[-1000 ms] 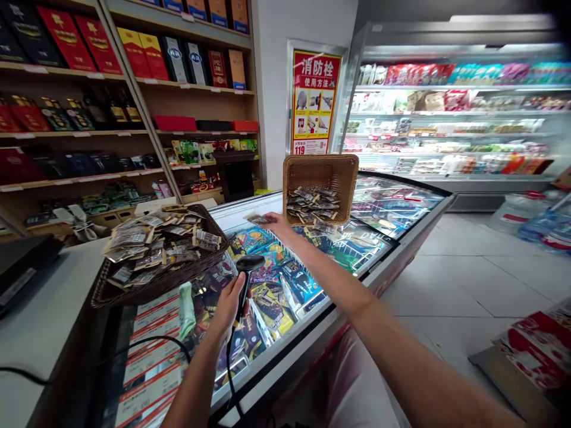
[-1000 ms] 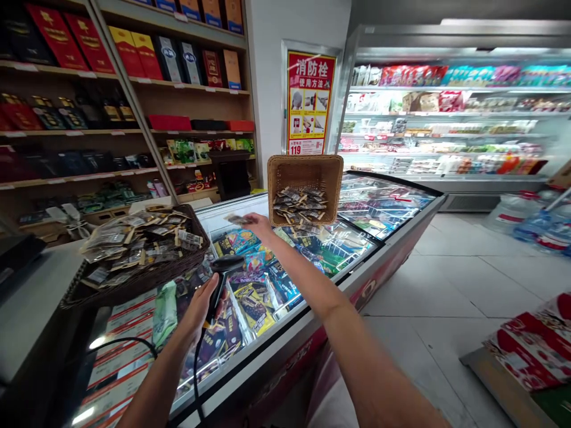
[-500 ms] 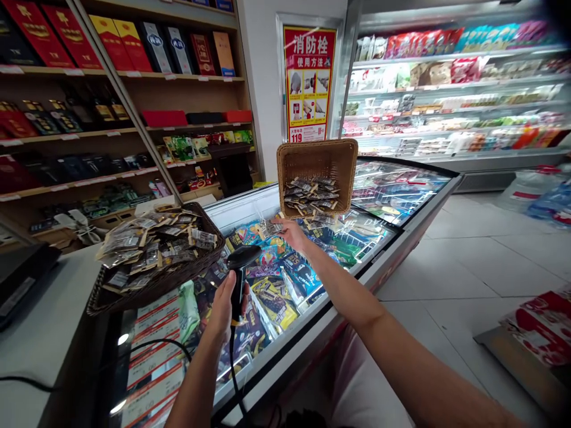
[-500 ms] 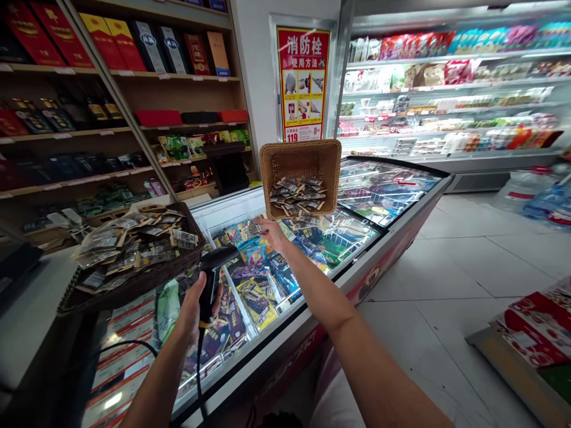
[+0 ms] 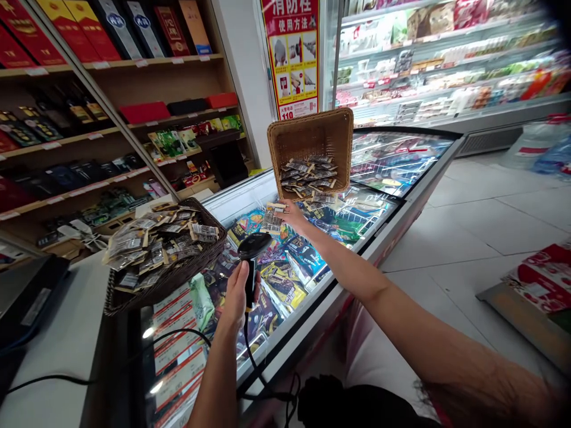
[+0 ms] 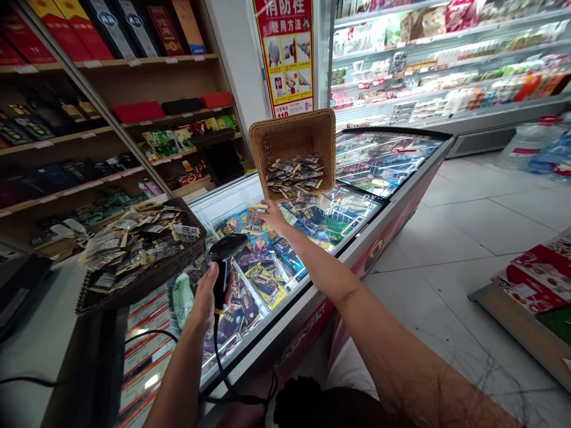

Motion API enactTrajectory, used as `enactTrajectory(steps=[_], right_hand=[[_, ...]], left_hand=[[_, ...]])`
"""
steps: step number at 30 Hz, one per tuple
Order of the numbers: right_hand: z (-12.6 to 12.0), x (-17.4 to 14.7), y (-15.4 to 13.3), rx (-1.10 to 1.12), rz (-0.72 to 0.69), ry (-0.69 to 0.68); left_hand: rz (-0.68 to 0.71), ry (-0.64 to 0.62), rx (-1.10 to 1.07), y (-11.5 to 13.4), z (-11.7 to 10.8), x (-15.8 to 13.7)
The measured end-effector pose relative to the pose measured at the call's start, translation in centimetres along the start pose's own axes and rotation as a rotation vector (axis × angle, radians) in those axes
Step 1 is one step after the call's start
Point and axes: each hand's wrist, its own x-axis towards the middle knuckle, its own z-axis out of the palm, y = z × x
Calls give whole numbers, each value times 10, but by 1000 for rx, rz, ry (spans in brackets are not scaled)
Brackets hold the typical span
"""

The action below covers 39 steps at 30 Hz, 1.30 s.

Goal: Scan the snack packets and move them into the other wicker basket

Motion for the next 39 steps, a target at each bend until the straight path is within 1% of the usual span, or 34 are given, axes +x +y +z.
enactTrajectory(steps=[3, 7, 15, 18, 20, 24, 26, 29, 31, 32, 34, 36, 39], right_hand=[[4, -2, 0, 22, 10, -16], [8, -4, 0, 33, 17, -39], [9, -1, 4, 51, -7, -14], [9, 1, 6, 18, -3, -4], [8, 3, 5, -53, 2, 54], [-5, 9, -3, -258, -29, 332], [-17, 12, -8, -322, -49, 434], [-38, 16, -12, -455, -136, 580], [-49, 17, -11, -575, -208, 694], [-53, 16, -9, -620, -222, 731], [-57, 13, -7, -663, -213, 745], [-55, 7, -6, -683, -210, 728], [-38, 2, -11, -733, -277, 703]], left_hand=[[3, -26, 13, -1, 1, 0], [18, -4, 1, 2, 4, -3], [16, 33, 30, 9, 9, -7], [10, 35, 43, 9, 9, -7], [-2, 40, 61, 8, 7, -5], [-16, 39, 56, 1, 1, 1], [-21, 34, 49, -2, -1, 3], [-25, 28, 58, -3, -1, 4], [-25, 27, 58, -2, 0, 3], [-24, 30, 54, -1, 1, 3], [-19, 38, 40, 0, 2, 2], [-14, 53, 35, 0, 3, 1], [-18, 85, 34, -2, 3, 0]])
